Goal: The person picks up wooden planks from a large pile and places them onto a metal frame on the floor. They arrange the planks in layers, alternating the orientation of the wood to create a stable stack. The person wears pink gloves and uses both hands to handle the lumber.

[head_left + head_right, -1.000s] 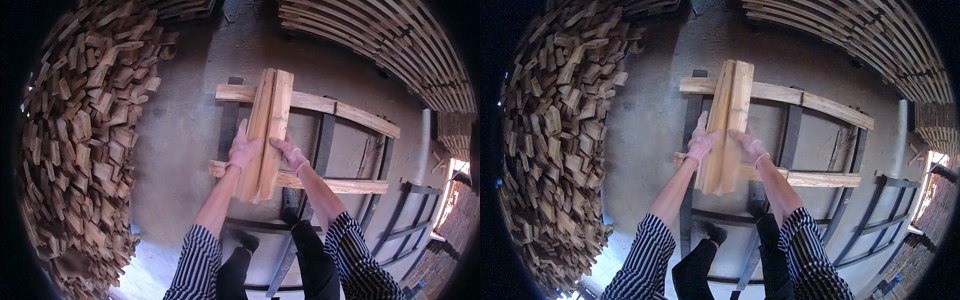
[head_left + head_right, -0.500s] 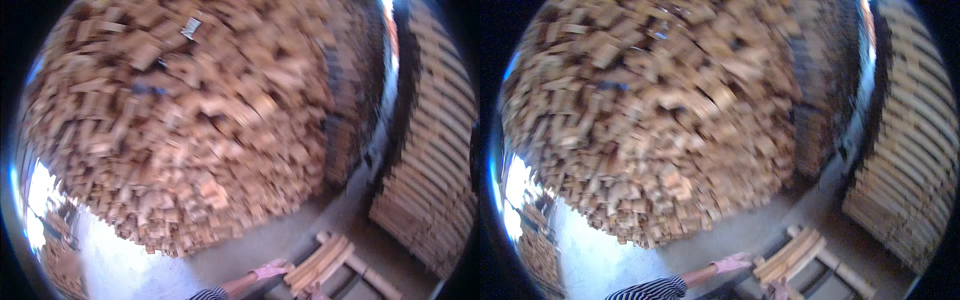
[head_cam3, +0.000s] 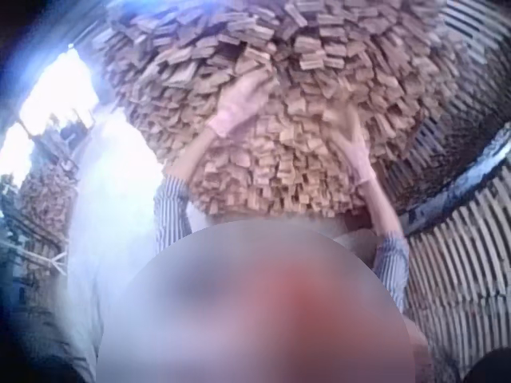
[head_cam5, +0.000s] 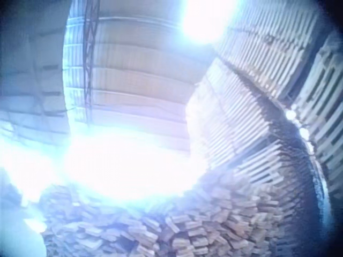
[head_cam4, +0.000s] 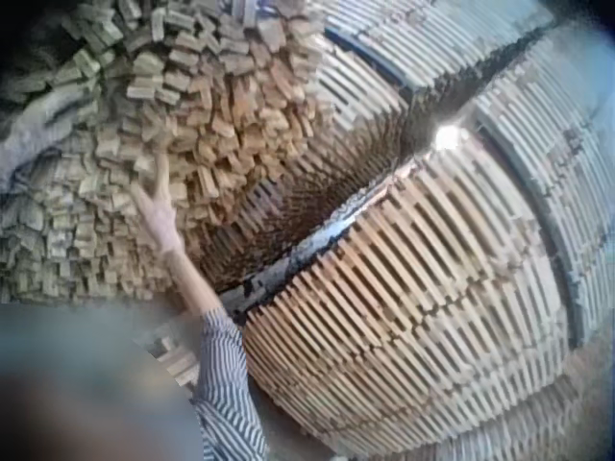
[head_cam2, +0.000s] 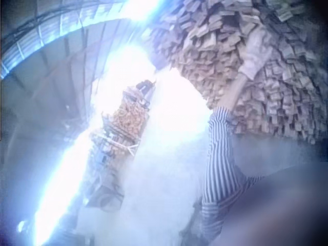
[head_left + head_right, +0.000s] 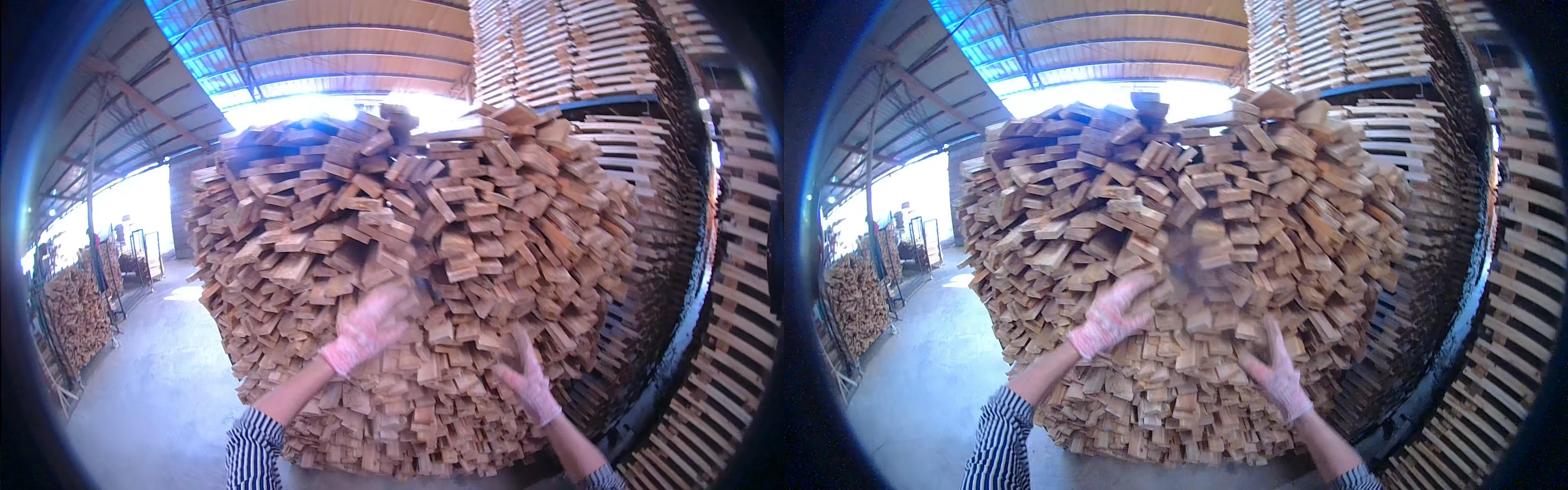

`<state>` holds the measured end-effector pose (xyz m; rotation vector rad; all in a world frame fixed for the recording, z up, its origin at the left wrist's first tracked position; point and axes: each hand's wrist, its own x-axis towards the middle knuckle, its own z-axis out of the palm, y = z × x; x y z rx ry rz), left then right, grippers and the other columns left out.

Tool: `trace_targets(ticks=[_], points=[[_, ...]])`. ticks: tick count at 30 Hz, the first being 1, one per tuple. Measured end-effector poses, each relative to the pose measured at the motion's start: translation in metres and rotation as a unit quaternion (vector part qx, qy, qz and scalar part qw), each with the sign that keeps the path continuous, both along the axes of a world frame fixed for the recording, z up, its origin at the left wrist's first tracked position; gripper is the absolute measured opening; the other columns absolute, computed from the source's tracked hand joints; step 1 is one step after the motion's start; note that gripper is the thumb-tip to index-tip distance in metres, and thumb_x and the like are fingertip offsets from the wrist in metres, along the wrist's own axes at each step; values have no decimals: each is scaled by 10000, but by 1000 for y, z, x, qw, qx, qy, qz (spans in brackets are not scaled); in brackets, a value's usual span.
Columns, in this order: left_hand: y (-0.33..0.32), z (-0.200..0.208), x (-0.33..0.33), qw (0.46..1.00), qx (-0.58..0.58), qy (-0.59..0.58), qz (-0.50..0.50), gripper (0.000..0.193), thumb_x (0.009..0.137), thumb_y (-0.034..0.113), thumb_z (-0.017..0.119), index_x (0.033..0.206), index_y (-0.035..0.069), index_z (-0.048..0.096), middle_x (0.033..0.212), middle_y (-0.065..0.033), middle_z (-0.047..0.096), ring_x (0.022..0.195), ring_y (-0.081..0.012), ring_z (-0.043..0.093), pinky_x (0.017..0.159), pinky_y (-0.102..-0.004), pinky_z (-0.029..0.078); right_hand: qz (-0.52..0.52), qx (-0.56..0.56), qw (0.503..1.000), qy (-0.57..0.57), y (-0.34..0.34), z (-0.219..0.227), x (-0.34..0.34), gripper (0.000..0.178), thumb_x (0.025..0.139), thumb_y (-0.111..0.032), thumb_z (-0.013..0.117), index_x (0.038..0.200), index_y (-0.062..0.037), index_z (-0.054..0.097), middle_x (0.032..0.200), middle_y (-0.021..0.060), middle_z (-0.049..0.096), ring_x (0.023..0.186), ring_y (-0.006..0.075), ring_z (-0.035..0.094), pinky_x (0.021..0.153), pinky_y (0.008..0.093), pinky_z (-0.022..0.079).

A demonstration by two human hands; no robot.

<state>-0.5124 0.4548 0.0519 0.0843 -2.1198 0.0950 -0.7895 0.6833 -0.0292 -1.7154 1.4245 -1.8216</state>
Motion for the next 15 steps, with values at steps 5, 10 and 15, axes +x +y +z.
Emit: trace_targets(ticks=[5,10,15], points=[[-30,118,42,991,-25,109,78,525,901,201,785,1376,46,623,1322,-173,654,1250,-342,627,1073,-410,513,-190,-176,904,339,-81,180,63,1015,824,-314,822,1639,-81,265,1644,245,340,1495,409,399,1179,445,415],[-102,186,55,932,-196,230,201,756,818,275,831,1481,77,527,1439,-195,562,1366,-401,512,1155,-475,434,-400,-234,711,528,-163,325,144,1058,766,-400,893,1631,-302,292,1670,238,254,1530,459,295,1215,567,340],[-119,254,37,917,-193,239,254,1039,746,524,838,1581,88,399,1609,-212,394,1536,-399,290,1280,-525,205,-529,-115,566,622,-224,409,174,1181,689,-549,914,1643,-326,255,1716,150,223,1560,427,264,1213,578,339]])
